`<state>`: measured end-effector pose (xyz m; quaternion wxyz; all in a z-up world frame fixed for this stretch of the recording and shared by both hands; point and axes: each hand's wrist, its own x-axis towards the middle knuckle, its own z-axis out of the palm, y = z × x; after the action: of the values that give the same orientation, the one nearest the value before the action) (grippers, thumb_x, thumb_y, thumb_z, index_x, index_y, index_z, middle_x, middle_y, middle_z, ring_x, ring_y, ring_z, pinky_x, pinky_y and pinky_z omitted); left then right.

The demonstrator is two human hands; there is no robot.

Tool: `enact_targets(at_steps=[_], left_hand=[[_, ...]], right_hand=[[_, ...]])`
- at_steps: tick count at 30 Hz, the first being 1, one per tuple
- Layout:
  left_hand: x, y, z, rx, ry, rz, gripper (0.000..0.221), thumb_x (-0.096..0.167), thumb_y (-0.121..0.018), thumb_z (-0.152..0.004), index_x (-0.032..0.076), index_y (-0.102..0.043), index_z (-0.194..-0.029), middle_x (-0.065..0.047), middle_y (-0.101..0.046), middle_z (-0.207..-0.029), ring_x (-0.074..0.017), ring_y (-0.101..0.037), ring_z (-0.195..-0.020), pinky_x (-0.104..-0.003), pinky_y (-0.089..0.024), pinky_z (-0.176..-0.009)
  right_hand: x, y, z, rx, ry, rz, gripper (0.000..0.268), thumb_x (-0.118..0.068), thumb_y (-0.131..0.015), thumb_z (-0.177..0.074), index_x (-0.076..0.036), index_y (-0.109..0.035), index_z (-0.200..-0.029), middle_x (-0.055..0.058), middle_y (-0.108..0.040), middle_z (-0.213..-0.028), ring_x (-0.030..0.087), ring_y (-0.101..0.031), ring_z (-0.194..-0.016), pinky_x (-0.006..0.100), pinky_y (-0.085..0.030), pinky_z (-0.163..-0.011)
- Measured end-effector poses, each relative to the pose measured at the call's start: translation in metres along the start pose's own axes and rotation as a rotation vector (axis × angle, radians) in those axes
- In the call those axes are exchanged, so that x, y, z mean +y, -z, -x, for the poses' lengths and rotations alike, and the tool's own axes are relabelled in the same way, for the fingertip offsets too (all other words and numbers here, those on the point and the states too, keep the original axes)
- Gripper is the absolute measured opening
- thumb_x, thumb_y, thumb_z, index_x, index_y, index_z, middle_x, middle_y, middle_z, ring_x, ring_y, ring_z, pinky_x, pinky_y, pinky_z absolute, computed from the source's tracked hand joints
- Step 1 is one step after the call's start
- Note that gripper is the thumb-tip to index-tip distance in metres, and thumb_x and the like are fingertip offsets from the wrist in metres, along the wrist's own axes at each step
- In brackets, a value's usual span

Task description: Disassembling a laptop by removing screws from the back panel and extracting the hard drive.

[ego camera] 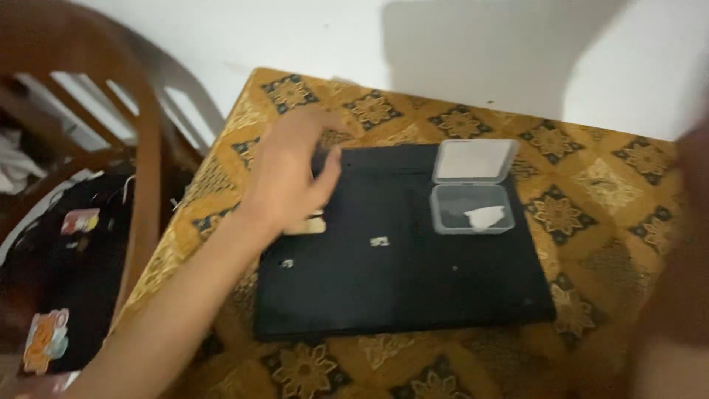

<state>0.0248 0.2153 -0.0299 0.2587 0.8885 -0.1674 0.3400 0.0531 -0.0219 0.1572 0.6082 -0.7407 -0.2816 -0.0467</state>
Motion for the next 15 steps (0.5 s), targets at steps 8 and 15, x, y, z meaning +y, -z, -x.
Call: enact_targets(at_steps=[8, 15], left_hand=[[-0.062, -0.001, 0.022, 0.02, 0.134, 0.167, 0.015, -0.002, -0.056, -0.091, 0.008, -0.065, -0.087, -0.008, -0.07, -0.089, -0.0291, -0.067, -0.085, -0.047, -0.051, -0.077], [-0.082, -0.004, 0.029, -0.165, 0.418, 0.289, 0.024, 0.018, -0.053, -0.101, 0.01, -0.071, -0.087, -0.006, -0.073, -0.088, -0.0237, -0.065, -0.08, -0.041, -0.051, -0.074]], right_hand=[[0.115, -0.1, 0.064, -0.306, 0.134, -0.106, 0.049, -0.003, -0.062, -0.102, -0.013, -0.022, -0.128, 0.013, -0.066, -0.081, 0.019, -0.07, -0.06, 0.026, -0.064, -0.052], [0.16, -0.135, 0.086, -0.449, 0.211, -0.21, 0.052, -0.014, -0.061, -0.105, -0.014, -0.024, -0.141, 0.012, -0.072, -0.093, 0.02, -0.071, -0.066, 0.029, -0.06, -0.063]])
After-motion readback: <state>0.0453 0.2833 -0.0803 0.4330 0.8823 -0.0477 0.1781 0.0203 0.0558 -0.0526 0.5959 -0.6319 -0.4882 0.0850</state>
